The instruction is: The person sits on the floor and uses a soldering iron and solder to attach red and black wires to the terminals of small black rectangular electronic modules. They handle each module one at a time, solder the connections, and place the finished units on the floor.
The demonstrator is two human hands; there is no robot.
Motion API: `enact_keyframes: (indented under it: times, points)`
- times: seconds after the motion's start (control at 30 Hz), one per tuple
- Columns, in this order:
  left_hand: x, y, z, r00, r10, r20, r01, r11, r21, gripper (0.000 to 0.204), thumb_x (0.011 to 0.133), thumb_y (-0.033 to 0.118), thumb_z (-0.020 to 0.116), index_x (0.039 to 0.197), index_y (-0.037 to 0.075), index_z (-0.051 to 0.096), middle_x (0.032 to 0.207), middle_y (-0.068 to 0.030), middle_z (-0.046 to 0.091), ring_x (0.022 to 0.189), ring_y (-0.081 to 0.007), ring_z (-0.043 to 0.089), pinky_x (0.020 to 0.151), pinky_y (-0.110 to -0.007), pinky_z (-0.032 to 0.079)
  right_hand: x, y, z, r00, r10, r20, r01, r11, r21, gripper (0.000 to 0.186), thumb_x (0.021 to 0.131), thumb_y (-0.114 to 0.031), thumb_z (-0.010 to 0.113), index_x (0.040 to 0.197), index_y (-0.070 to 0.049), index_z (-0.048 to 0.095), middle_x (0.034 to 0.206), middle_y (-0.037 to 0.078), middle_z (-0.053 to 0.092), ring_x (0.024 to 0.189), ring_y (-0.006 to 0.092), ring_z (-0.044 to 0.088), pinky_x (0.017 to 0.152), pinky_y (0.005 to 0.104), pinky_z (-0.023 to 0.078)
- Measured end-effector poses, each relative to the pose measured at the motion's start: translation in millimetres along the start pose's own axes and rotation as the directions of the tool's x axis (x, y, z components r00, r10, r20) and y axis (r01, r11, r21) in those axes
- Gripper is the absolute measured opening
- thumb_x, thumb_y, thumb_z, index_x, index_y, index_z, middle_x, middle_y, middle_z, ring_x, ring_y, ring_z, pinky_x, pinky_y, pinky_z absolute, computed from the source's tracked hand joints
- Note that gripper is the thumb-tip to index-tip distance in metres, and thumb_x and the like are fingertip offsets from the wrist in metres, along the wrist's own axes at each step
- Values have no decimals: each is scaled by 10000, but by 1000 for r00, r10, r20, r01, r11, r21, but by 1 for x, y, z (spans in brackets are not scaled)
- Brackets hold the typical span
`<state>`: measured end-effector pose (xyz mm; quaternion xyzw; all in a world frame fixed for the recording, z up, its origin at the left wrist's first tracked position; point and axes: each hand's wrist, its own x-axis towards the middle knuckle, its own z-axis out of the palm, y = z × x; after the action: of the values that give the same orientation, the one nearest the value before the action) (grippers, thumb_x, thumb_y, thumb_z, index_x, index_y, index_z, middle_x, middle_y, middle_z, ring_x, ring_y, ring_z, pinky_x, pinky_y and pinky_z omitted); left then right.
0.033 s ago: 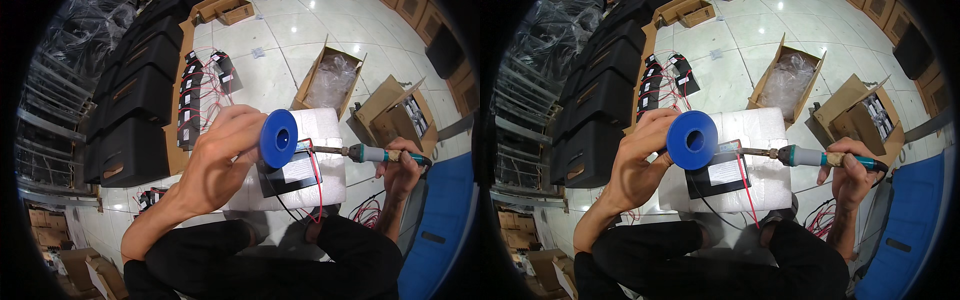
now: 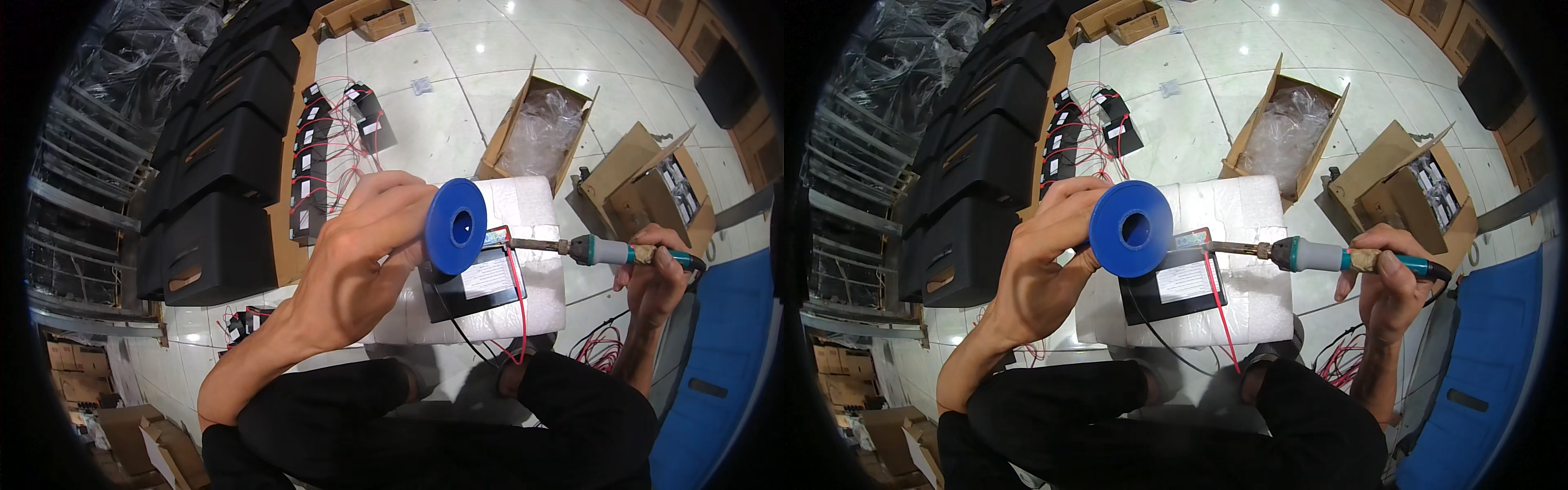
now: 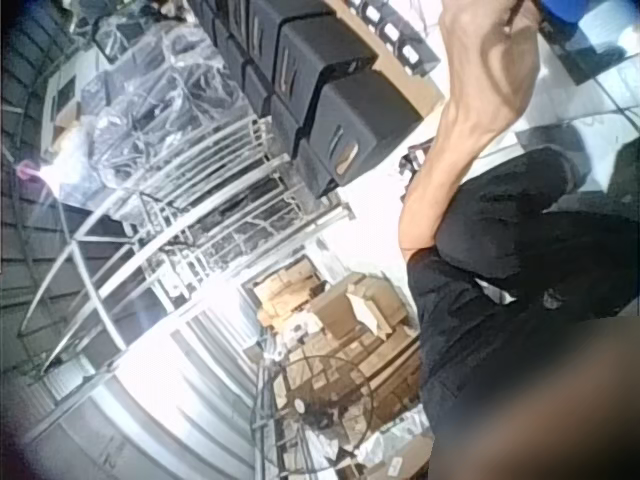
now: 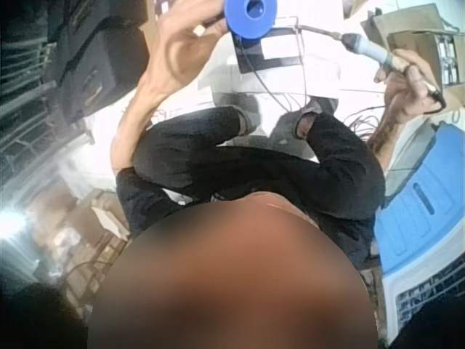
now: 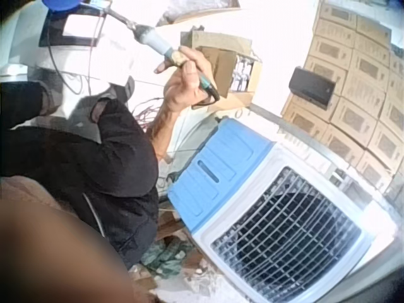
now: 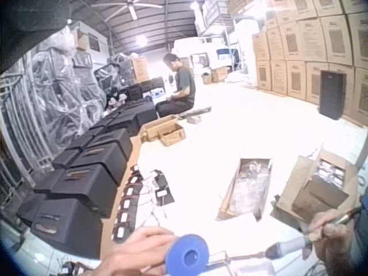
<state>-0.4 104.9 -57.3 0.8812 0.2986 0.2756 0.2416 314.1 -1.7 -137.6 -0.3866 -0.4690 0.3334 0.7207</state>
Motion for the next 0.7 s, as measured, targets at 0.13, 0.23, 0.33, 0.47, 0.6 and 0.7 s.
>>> enact_keyframes:
  times: [0.13, 0.23, 0.33, 0.47, 0.6, 0.7]
  points:
    - [1, 3, 0, 1000, 2, -9, -2, 1000, 17, 308, 759, -19, 741, 1064, -11, 698, 1115, -140, 682, 1094, -309, 593, 904, -376, 492, 1, 0, 0, 999, -18, 30, 17, 1000, 20, 343, 864, -180, 533, 957, 139, 620, 728, 189, 577, 458, 219, 571, 377, 304, 483]
    - [6, 3, -3, 1000, 1, -9, -1, 1000, 28, 324, 740, -31, 743, 1060, -11, 699, 1106, -140, 685, 1087, -310, 595, 895, -379, 495, 8, 3, 1, 999, -38, 26, 38, 999, -23, 346, 865, -180, 532, 959, 142, 619, 729, 190, 577, 461, 214, 569, 383, 301, 487]
    - [6, 3, -4, 1000, 4, -5, -4, 999, 46, 337, 726, -35, 746, 1059, -7, 700, 1102, -138, 686, 1079, -309, 596, 884, -378, 497, 8, 3, 1, 998, -46, 42, 46, 999, 10, 343, 869, -173, 526, 961, 144, 619, 726, 189, 577, 470, 210, 573, 389, 295, 490]
    - [6, -2, -7, 997, 52, 49, -53, 998, 19, 422, 730, -122, 659, 1141, -29, 626, 1132, -158, 640, 1089, -372, 554, 908, -414, 475, 8, 3, 1, 998, -47, 43, 47, 999, -2, 337, 877, -167, 519, 962, 144, 619, 726, 187, 578, 475, 210, 578, 393, 291, 491]
    - [5, -3, -6, 998, 51, 45, -51, 999, 3, 410, 735, -117, 661, 1134, -30, 629, 1129, -158, 642, 1085, -371, 556, 912, -416, 473, 8, 4, 1, 998, -50, 36, 50, 999, -4, 336, 879, -168, 519, 959, 143, 619, 727, 186, 579, 470, 210, 578, 388, 292, 490]
    - [6, -2, -5, 999, 47, 24, -47, 999, 21, 373, 739, -74, 691, 1107, -20, 654, 1118, -148, 657, 1080, -351, 569, 903, -402, 478, 8, 4, 2, 999, -43, 24, 43, 999, -5, 339, 876, -171, 523, 956, 144, 618, 726, 186, 580, 462, 210, 574, 384, 292, 489]
